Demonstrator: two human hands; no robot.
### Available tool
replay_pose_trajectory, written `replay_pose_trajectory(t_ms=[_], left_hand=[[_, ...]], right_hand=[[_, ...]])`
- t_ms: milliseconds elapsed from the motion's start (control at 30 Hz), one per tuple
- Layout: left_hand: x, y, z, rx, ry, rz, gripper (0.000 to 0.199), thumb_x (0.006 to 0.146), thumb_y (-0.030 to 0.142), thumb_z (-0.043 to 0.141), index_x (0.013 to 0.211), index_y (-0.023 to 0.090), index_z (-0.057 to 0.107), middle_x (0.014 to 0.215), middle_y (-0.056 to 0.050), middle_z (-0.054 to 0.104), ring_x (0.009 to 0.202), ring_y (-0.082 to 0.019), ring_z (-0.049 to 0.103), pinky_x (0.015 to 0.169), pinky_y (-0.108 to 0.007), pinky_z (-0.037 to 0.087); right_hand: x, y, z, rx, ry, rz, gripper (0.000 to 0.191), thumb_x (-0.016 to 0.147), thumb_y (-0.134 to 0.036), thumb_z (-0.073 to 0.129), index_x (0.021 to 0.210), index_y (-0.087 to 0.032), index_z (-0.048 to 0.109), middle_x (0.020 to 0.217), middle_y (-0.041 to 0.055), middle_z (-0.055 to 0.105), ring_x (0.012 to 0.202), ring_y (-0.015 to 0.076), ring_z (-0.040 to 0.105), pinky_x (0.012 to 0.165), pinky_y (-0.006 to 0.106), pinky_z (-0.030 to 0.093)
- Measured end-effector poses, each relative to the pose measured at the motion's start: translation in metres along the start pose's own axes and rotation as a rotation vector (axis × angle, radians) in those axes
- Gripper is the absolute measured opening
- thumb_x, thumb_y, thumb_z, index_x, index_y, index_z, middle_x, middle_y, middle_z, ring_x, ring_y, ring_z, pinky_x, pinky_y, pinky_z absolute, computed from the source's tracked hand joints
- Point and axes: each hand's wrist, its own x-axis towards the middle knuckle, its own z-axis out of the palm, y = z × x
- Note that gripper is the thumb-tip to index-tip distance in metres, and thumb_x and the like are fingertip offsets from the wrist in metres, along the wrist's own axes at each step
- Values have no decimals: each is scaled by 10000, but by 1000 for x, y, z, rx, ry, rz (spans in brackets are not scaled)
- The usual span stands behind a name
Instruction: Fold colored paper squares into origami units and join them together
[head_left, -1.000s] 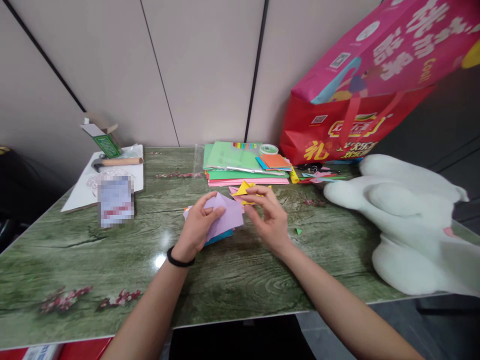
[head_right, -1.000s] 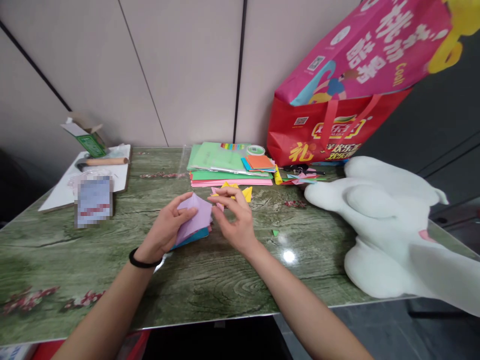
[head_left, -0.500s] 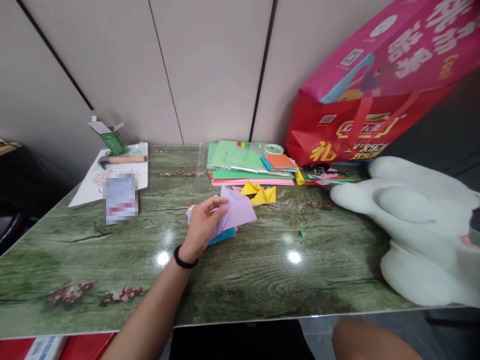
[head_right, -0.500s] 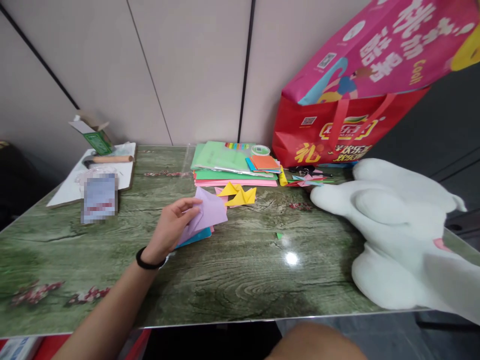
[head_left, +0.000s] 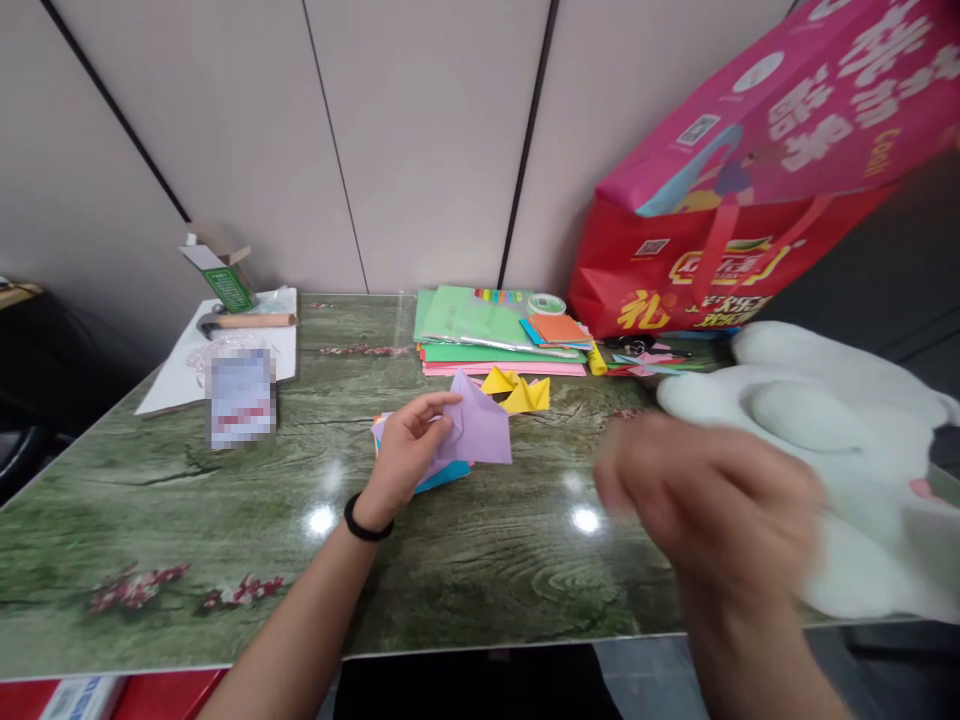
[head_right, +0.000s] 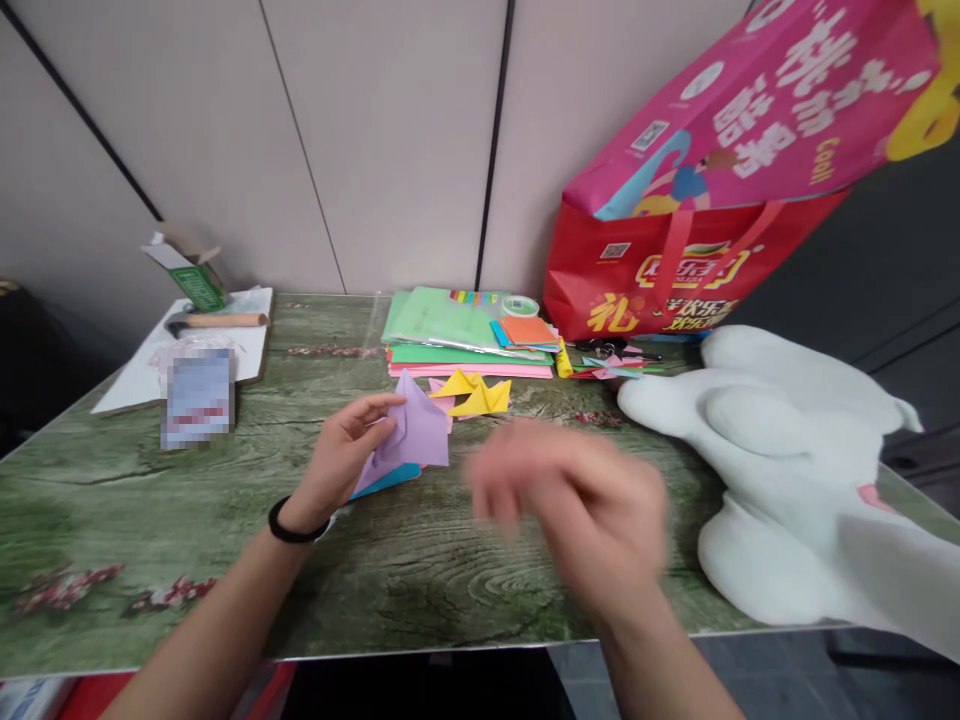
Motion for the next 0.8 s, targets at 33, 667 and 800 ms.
replay_pose_trajectory(t_ms=[33, 667, 800], left_hand=[[0, -1, 0, -6, -3, -4, 257, 709, 194, 620, 959, 169, 672, 885, -43, 663, 762, -127, 571, 635, -201, 422], [-6, -2, 8, -91, -264, -221, 261, 661, 337, 710, 835, 146, 676, 782, -40, 668, 664, -133, 578, 612, -231, 447], [-5, -1, 9, -125, -245, -254, 256, 661, 367, 709, 783, 145, 677, 700, -15, 644, 602, -100, 540, 564, -198, 402]], right_hand=[[17, 13, 8, -17, 34, 7, 203, 901, -304, 475, 952, -279, 669, 795, 31, 661, 770, 170, 639, 667, 370, 517], [11, 77, 62, -142, -157, -202, 324, 820, -93, 508, 1058, -276, 629, 1093, 70, 593, 1065, 213, 543, 898, 434, 466], [11, 80, 62, -164, -175, -239, 350, 805, -69, 500, 1058, -274, 626, 1090, 73, 594, 1047, 210, 546, 877, 420, 465]])
